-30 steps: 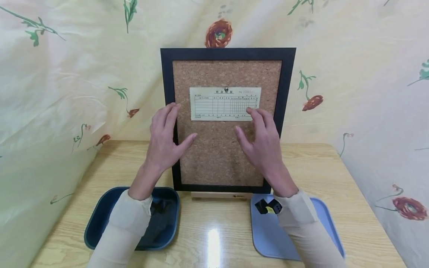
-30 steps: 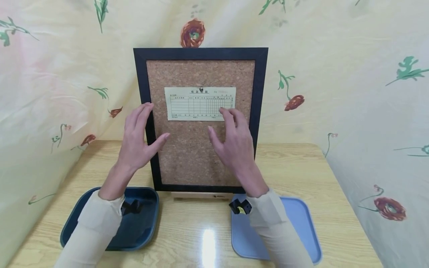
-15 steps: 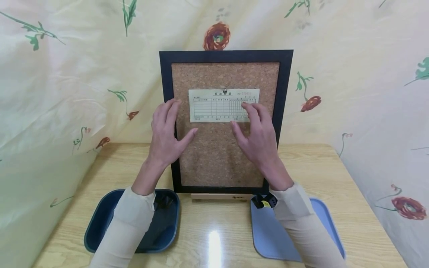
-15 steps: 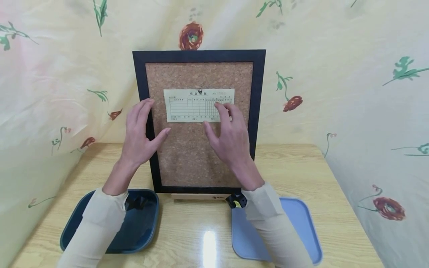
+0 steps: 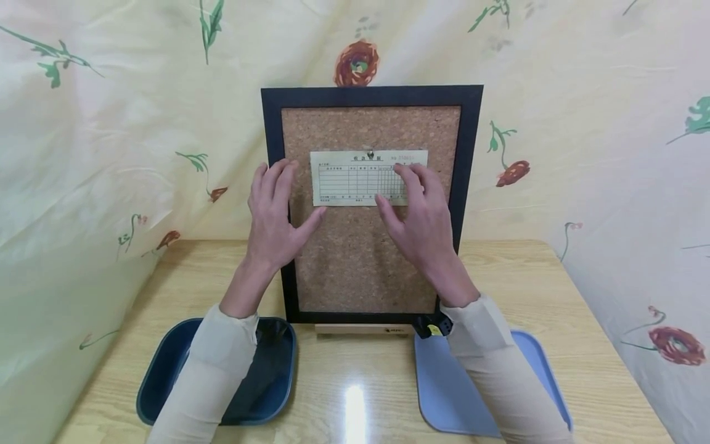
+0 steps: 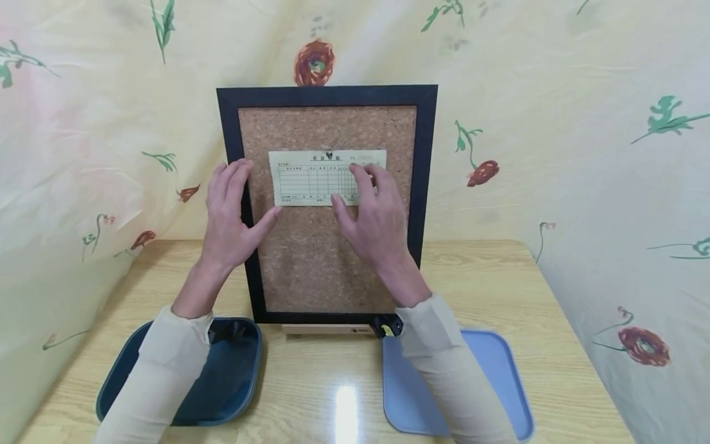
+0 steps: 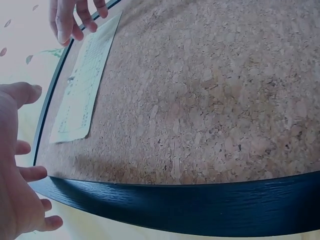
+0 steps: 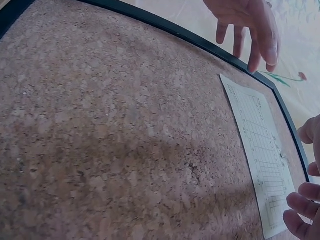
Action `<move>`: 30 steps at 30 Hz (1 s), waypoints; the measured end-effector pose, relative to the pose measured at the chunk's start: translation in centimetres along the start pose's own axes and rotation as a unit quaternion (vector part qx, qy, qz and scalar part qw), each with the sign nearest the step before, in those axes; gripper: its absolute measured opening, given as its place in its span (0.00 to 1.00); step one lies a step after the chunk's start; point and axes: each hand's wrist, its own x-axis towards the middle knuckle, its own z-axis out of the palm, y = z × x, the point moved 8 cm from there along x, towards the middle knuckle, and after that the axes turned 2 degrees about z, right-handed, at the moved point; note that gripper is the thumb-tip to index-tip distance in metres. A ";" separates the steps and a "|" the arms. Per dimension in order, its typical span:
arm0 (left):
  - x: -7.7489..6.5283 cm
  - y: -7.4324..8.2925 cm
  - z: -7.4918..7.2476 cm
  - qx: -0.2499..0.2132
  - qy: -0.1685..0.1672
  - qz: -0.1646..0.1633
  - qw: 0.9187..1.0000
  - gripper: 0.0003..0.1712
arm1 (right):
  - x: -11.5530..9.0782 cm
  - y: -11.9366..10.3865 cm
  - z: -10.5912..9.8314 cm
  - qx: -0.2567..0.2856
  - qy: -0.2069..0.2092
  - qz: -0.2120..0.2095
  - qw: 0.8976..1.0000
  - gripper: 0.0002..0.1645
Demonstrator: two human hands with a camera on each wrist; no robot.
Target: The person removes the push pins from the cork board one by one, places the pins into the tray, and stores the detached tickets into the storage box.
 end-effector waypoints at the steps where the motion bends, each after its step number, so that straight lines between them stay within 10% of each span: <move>1: 0.1 -0.1 0.0 -0.001 0.001 -0.002 1.000 0.41 | 0.1 -0.1 0.0 -0.002 0.001 -0.002 1.000 0.29; 30: 0.5 -0.3 1.1 0.011 0.042 0.021 0.999 0.41 | 1.7 -0.4 0.9 -0.062 0.030 -0.028 0.997 0.27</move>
